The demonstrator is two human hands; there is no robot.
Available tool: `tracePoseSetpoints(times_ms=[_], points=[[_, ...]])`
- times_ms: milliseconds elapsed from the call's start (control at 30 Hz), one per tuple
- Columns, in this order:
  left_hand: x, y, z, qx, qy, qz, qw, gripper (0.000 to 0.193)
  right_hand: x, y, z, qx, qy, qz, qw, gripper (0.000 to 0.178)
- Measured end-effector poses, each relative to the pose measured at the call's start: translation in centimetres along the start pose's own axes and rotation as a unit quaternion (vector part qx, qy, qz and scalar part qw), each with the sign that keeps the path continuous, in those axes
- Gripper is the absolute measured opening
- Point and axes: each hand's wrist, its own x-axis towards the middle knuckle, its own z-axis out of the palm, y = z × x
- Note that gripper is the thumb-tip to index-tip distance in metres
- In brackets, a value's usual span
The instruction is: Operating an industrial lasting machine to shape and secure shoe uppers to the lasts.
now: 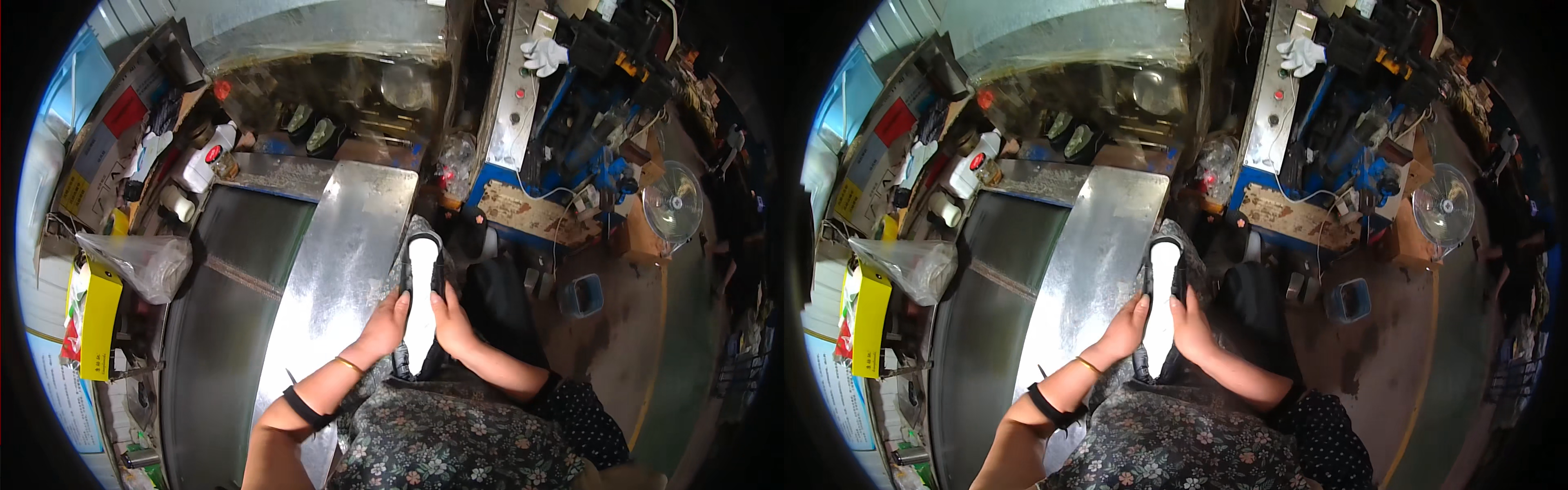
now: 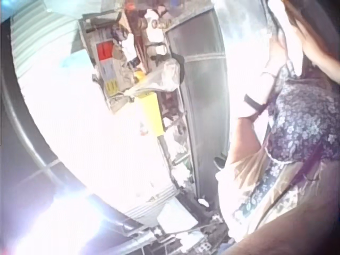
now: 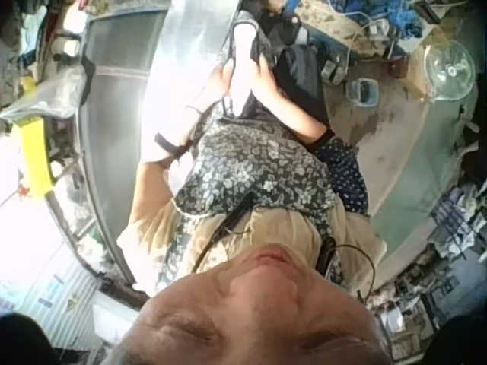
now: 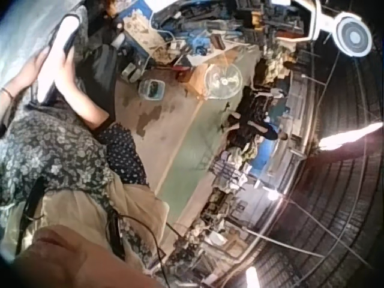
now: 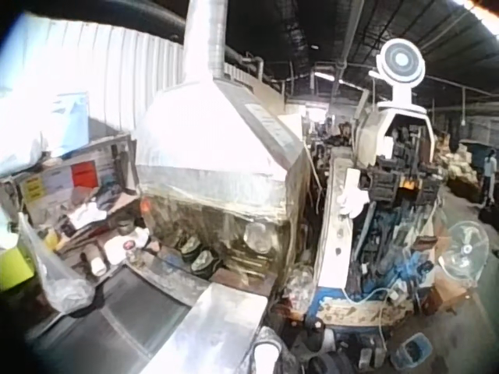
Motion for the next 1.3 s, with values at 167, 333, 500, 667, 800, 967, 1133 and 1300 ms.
tracePoseSetpoints(times_ms=[167,333,500,667,800,967,1133,1300], points=[[-0.5,1.1,0.4,0.000,0.065,0.005,0.998,0.058,-1.0,-2.1,-0.1,-0.043,0.024,-0.037,0.998,0.059],[2.5,0.8,-1.6,-0.693,-0.075,-0.177,0.695,0.062,1.9,-4.6,-1.5,0.245,-0.081,0.064,0.964,0.059],[2.6,4.5,-3.5,-0.727,0.042,-0.185,0.660,0.052,2.1,-9.4,-3.2,0.195,-0.176,0.030,0.965,0.071],[2.4,7.7,-2.0,-0.635,0.003,-0.065,0.770,0.059,3.1,-11.5,-8.6,0.333,-0.158,0.137,0.920,0.087],[3.0,5.3,0.5,-0.318,-0.025,0.120,0.940,0.030,5.3,-14.1,-18.7,0.088,-0.020,-0.004,0.996,0.084],[2.0,0.2,2.3,0.013,-0.022,0.246,0.969,0.029,10.7,-19.9,-35.2,-0.244,0.247,-0.207,0.915,0.087],[2.1,-0.3,4.7,0.081,0.028,0.334,0.939,0.039,16.7,-22.3,-46.1,-0.443,0.442,-0.196,0.755,0.081],[1.9,2.1,5.0,0.118,0.040,0.273,0.954,0.027,18.4,-23.0,-51.8,-0.427,0.370,-0.135,0.814,0.083]])
